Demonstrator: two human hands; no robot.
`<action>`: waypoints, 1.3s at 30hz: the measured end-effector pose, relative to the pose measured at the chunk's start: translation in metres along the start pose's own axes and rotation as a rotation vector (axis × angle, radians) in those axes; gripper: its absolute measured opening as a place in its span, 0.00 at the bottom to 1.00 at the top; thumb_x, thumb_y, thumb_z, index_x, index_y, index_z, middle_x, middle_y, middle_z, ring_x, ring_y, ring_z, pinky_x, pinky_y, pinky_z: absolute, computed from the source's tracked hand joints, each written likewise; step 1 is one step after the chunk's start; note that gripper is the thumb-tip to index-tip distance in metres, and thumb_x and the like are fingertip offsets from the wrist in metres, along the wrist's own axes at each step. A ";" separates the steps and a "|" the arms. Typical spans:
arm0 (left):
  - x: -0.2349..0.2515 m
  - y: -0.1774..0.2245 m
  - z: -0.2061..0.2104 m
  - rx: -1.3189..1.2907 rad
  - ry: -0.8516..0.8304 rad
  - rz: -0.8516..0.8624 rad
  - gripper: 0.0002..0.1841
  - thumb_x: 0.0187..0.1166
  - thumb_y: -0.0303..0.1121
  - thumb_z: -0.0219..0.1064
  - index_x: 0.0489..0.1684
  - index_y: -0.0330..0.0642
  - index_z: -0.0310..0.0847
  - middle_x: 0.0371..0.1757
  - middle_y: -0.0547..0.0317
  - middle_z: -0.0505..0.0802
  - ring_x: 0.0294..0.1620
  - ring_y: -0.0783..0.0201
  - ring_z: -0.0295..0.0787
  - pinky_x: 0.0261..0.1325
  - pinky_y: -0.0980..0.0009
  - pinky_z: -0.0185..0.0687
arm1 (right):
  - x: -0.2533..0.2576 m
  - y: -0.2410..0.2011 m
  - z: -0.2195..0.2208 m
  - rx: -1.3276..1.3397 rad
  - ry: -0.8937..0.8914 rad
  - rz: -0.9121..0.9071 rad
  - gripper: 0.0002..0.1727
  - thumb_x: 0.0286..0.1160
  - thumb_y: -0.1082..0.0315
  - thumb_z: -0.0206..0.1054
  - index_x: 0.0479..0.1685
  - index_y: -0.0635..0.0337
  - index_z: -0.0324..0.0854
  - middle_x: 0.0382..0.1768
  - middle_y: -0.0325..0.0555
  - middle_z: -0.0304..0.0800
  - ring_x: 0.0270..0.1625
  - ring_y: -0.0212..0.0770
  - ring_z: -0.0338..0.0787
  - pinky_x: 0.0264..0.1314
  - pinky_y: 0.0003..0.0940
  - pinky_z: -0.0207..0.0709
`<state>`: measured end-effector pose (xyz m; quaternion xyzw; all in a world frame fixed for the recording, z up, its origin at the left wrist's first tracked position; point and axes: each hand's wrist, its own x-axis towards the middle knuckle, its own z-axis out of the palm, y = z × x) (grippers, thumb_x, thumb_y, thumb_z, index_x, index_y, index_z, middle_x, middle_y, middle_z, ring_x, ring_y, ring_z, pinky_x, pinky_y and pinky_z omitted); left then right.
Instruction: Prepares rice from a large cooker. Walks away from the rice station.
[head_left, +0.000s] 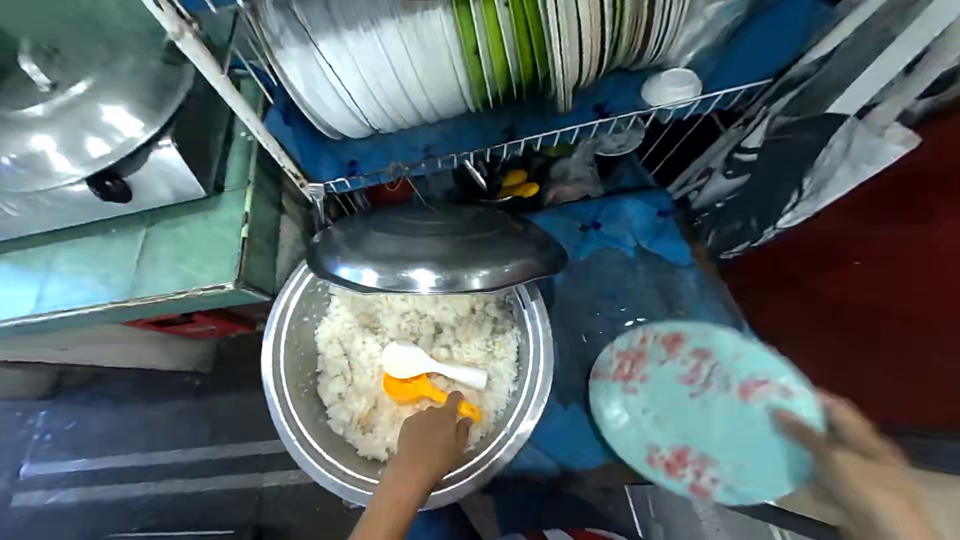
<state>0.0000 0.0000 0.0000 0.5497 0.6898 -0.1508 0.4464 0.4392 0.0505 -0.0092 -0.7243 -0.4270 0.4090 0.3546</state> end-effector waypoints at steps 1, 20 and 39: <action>0.004 0.001 0.000 0.017 0.002 0.000 0.27 0.92 0.53 0.48 0.86 0.55 0.65 0.58 0.39 0.92 0.61 0.37 0.89 0.63 0.35 0.80 | -0.006 0.035 0.014 0.050 -0.025 0.081 0.25 0.83 0.73 0.61 0.79 0.61 0.70 0.60 0.49 0.86 0.50 0.32 0.90 0.53 0.35 0.88; -0.093 -0.107 -0.020 -0.520 0.453 -0.126 0.17 0.92 0.37 0.52 0.70 0.38 0.72 0.49 0.43 0.89 0.40 0.52 0.90 0.50 0.52 0.87 | -0.052 -0.162 0.269 -1.089 -0.995 -0.800 0.19 0.84 0.73 0.60 0.71 0.61 0.82 0.68 0.59 0.86 0.72 0.61 0.84 0.74 0.62 0.75; -0.057 -0.137 -0.057 -0.637 0.717 -0.229 0.29 0.87 0.38 0.60 0.87 0.48 0.59 0.55 0.44 0.91 0.47 0.46 0.92 0.53 0.43 0.87 | -0.039 -0.210 0.428 -0.826 -0.365 -0.899 0.27 0.91 0.48 0.54 0.76 0.57 0.80 0.72 0.64 0.83 0.79 0.63 0.79 0.79 0.68 0.67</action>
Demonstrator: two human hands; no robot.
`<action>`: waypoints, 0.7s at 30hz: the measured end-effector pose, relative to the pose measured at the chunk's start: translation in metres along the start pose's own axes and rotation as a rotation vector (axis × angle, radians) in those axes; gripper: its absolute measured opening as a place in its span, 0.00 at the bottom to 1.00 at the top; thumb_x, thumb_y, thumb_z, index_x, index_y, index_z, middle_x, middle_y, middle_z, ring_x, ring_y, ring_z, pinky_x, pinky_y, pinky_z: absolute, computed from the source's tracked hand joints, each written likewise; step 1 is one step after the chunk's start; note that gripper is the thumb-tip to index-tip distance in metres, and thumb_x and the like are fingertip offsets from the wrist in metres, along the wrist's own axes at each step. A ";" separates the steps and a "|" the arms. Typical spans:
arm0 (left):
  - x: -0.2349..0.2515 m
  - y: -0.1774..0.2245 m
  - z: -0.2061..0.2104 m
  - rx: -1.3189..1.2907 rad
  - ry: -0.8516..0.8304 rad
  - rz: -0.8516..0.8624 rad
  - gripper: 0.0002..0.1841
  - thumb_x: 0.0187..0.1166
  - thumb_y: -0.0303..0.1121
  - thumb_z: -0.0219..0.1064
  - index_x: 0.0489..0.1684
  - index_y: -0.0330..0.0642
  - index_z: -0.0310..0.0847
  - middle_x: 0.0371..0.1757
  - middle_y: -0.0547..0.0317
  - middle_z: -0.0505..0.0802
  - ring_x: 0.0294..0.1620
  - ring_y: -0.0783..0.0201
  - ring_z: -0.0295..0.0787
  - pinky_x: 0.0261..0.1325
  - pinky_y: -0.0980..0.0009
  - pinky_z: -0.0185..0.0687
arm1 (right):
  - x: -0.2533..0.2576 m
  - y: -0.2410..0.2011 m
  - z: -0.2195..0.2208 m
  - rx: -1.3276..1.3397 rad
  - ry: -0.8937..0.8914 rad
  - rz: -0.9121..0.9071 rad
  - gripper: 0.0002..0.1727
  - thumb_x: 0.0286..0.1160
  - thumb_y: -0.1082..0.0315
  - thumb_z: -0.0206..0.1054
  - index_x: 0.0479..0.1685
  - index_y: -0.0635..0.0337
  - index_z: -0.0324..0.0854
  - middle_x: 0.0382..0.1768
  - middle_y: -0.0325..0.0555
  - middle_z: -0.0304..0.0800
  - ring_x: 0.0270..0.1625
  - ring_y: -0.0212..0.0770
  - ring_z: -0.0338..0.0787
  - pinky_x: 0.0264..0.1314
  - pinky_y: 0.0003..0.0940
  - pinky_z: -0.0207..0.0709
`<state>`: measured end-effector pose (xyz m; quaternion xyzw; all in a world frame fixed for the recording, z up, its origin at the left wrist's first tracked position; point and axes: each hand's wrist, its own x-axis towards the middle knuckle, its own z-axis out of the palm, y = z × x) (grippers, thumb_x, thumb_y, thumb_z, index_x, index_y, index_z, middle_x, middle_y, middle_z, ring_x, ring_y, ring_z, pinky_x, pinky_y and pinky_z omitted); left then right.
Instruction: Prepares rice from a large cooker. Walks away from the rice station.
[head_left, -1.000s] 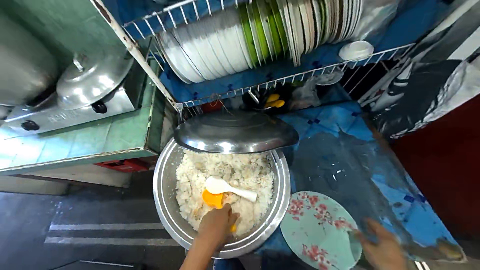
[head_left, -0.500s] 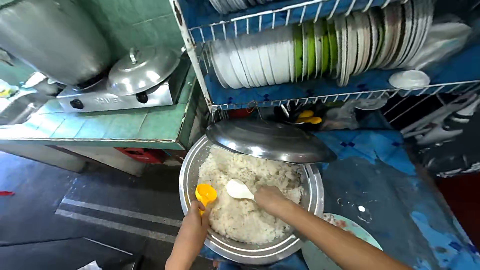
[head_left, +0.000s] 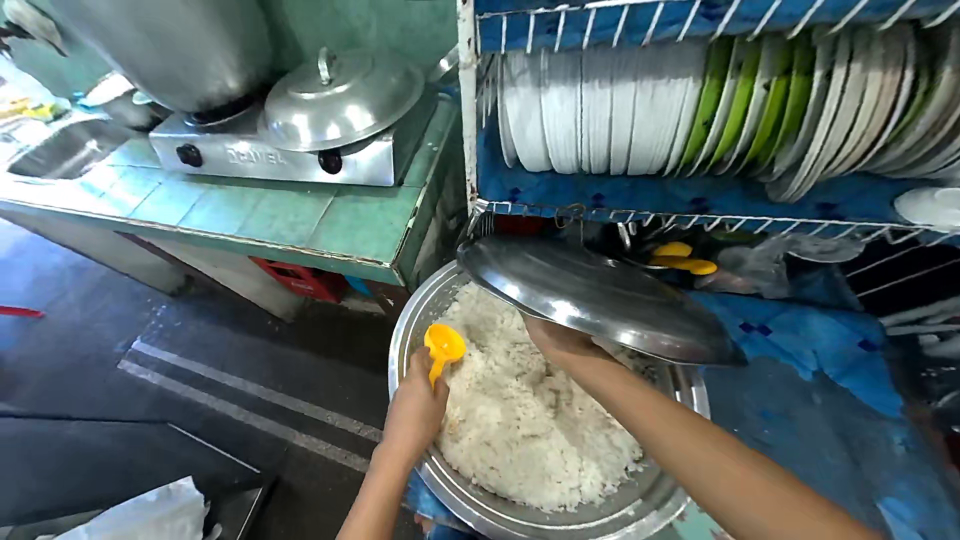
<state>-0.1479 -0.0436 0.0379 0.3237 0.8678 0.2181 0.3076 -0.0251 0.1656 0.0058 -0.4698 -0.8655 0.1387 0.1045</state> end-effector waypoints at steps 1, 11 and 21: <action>0.009 0.002 -0.002 0.030 0.001 -0.001 0.29 0.87 0.39 0.59 0.88 0.48 0.58 0.58 0.42 0.91 0.50 0.44 0.92 0.55 0.41 0.86 | 0.002 -0.002 0.004 -0.023 -0.007 -0.016 0.29 0.91 0.45 0.53 0.75 0.56 0.80 0.71 0.63 0.84 0.78 0.63 0.80 0.79 0.69 0.67; 0.051 0.046 -0.007 0.479 -0.080 -0.004 0.18 0.89 0.35 0.56 0.70 0.34 0.76 0.69 0.36 0.84 0.63 0.38 0.88 0.60 0.40 0.84 | 0.003 -0.031 -0.010 -0.303 -0.638 -0.082 0.32 0.88 0.74 0.52 0.93 0.50 0.58 0.72 0.69 0.80 0.78 0.70 0.77 0.78 0.67 0.69; 0.060 0.049 -0.007 0.596 -0.170 -0.052 0.15 0.87 0.36 0.58 0.63 0.41 0.83 0.58 0.41 0.91 0.61 0.41 0.89 0.58 0.40 0.84 | -0.029 -0.003 -0.027 -0.159 -0.542 -0.102 0.28 0.93 0.55 0.50 0.91 0.41 0.62 0.70 0.62 0.84 0.72 0.65 0.83 0.75 0.67 0.71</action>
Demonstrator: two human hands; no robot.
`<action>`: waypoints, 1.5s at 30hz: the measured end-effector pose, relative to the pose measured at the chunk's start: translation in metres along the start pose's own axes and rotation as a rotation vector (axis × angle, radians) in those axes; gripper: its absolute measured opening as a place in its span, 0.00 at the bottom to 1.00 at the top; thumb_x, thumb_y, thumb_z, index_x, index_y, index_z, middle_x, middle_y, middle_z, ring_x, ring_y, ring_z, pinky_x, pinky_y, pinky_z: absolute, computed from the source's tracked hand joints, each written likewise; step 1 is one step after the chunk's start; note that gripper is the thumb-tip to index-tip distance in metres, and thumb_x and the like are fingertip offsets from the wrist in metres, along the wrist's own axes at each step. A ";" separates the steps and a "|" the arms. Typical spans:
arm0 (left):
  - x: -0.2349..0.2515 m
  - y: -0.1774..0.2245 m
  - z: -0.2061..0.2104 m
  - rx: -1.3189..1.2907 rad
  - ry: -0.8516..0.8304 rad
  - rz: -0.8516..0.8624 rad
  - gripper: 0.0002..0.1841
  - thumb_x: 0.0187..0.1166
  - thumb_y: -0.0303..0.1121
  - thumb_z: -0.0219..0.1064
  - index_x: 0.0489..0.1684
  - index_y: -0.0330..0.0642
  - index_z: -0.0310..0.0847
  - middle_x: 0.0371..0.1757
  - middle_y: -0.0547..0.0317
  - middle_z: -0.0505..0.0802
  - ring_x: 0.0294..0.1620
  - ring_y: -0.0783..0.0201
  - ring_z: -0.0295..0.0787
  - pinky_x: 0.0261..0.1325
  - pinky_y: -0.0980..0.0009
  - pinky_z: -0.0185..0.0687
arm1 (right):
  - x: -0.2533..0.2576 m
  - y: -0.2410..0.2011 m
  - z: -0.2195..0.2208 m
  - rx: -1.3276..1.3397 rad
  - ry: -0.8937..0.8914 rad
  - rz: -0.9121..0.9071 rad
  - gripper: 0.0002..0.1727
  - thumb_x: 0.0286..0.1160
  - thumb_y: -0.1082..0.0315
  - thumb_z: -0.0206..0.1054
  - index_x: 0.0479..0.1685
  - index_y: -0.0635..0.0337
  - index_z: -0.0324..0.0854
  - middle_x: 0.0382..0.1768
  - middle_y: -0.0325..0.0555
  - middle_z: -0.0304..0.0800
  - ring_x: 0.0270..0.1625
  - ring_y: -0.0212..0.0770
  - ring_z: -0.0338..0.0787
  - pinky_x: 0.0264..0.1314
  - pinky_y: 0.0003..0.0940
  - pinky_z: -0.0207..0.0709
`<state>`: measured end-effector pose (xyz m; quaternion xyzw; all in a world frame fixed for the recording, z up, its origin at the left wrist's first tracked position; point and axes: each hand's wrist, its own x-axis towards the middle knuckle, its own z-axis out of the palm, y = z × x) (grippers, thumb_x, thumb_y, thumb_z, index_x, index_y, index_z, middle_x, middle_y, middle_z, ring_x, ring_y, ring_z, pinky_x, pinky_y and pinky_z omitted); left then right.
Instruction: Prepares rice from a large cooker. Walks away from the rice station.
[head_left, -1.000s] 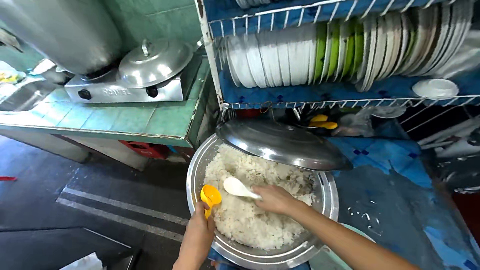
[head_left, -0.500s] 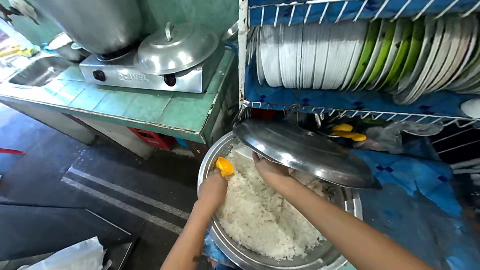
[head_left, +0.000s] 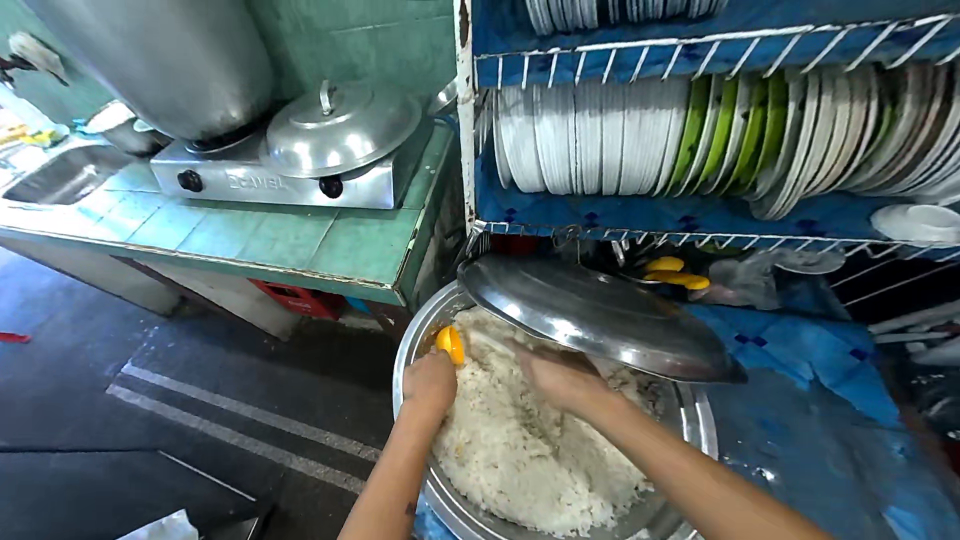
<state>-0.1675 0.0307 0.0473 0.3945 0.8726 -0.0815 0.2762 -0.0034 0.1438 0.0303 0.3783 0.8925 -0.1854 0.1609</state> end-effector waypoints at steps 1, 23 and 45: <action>0.001 0.001 0.001 -0.002 -0.017 -0.004 0.16 0.87 0.39 0.58 0.64 0.42 0.82 0.59 0.41 0.91 0.61 0.40 0.89 0.58 0.39 0.83 | 0.006 0.004 -0.001 0.060 0.177 0.037 0.26 0.93 0.53 0.50 0.86 0.45 0.71 0.72 0.62 0.83 0.76 0.64 0.80 0.78 0.68 0.69; 0.011 0.005 0.025 -0.155 -0.019 -0.009 0.22 0.86 0.47 0.56 0.73 0.49 0.80 0.60 0.43 0.92 0.63 0.41 0.89 0.62 0.37 0.81 | 0.007 -0.024 0.034 -0.037 -0.181 0.126 0.41 0.88 0.73 0.52 0.98 0.52 0.35 0.63 0.69 0.86 0.68 0.67 0.86 0.74 0.59 0.75; -0.047 -0.014 0.016 0.125 -0.101 -0.035 0.22 0.89 0.45 0.52 0.75 0.49 0.76 0.57 0.43 0.92 0.60 0.42 0.90 0.59 0.40 0.82 | -0.029 0.025 0.051 0.080 -0.171 0.024 0.23 0.93 0.56 0.51 0.81 0.46 0.75 0.49 0.59 0.93 0.56 0.62 0.92 0.60 0.61 0.82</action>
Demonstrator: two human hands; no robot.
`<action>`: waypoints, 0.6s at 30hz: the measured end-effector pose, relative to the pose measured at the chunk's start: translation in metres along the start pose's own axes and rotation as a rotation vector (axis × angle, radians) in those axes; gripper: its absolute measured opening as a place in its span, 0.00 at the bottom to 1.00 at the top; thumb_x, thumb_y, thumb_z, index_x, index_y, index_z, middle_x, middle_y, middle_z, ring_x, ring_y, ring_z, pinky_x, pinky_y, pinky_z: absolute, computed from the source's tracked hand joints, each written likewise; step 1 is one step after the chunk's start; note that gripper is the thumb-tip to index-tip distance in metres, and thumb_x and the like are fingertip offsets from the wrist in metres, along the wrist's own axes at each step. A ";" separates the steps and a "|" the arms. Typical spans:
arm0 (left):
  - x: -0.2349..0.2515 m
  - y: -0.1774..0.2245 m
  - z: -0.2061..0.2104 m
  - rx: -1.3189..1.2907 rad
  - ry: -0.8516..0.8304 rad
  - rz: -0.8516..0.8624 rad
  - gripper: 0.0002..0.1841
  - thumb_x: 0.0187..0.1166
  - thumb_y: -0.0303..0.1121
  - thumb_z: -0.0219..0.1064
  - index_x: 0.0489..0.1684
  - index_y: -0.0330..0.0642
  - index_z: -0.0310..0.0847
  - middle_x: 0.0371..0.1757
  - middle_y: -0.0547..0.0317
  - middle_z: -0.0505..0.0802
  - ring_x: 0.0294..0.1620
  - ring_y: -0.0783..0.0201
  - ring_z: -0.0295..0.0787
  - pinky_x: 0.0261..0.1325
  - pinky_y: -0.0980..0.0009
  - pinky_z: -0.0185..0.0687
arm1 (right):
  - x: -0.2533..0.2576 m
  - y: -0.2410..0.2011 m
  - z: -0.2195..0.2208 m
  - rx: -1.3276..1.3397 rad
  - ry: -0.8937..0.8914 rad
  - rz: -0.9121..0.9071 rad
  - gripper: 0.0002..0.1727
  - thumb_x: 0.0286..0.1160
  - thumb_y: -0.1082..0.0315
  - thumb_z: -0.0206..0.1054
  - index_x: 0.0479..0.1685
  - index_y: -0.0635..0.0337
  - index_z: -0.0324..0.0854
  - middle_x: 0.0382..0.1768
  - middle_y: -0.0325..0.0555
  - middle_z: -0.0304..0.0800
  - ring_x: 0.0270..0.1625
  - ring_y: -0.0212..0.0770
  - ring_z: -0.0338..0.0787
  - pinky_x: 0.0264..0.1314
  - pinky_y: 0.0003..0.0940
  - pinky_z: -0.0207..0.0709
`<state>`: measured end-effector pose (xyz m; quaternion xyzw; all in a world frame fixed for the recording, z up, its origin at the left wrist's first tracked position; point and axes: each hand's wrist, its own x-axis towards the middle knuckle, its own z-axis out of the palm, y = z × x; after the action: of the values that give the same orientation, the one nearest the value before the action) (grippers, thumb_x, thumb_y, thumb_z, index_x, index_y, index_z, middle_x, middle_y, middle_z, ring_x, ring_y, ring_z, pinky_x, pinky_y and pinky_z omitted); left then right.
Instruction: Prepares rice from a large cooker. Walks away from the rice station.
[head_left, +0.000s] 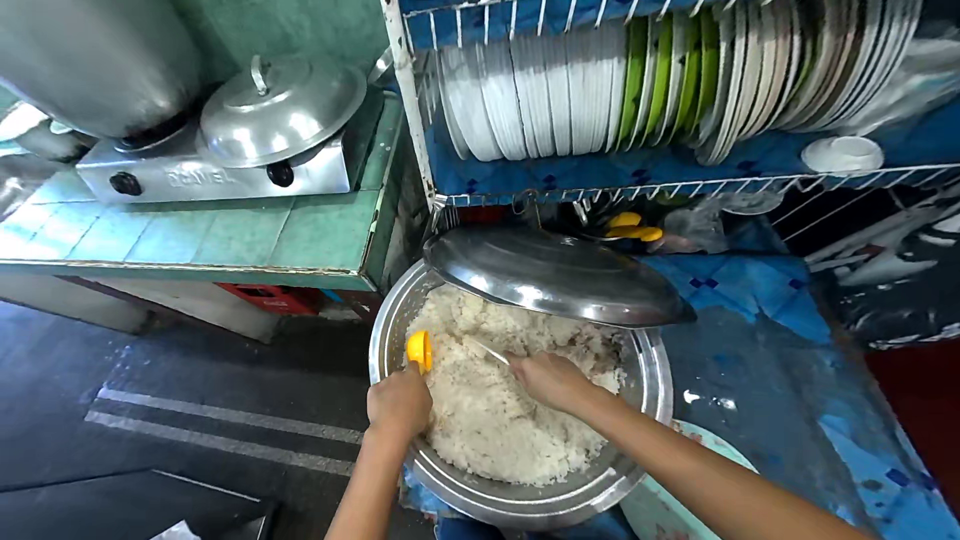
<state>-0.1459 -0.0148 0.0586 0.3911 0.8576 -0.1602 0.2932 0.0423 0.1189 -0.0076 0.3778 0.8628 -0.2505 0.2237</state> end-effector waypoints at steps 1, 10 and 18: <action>0.001 -0.001 0.000 0.008 0.000 -0.004 0.22 0.89 0.45 0.51 0.77 0.50 0.75 0.58 0.43 0.92 0.60 0.42 0.90 0.59 0.41 0.82 | -0.003 0.000 0.002 0.006 -0.015 -0.007 0.23 0.93 0.56 0.50 0.83 0.46 0.74 0.49 0.59 0.93 0.56 0.62 0.92 0.60 0.61 0.82; 0.024 0.016 0.007 -0.020 0.024 0.052 0.24 0.91 0.46 0.51 0.82 0.53 0.71 0.59 0.40 0.92 0.60 0.39 0.90 0.59 0.37 0.82 | -0.026 -0.005 0.022 0.066 -0.143 -0.038 0.29 0.96 0.52 0.41 0.93 0.45 0.58 0.55 0.66 0.90 0.62 0.68 0.89 0.65 0.65 0.78; 0.019 0.033 0.008 0.098 -0.043 0.073 0.19 0.86 0.40 0.56 0.70 0.48 0.81 0.59 0.43 0.92 0.62 0.41 0.89 0.58 0.39 0.82 | -0.061 0.030 -0.017 0.175 -0.277 0.135 0.28 0.97 0.51 0.39 0.68 0.61 0.78 0.45 0.61 0.91 0.46 0.59 0.93 0.55 0.59 0.83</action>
<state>-0.1277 0.0137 0.0392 0.4326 0.8274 -0.1995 0.2975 0.0991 0.1136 0.0325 0.4149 0.7712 -0.3585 0.3233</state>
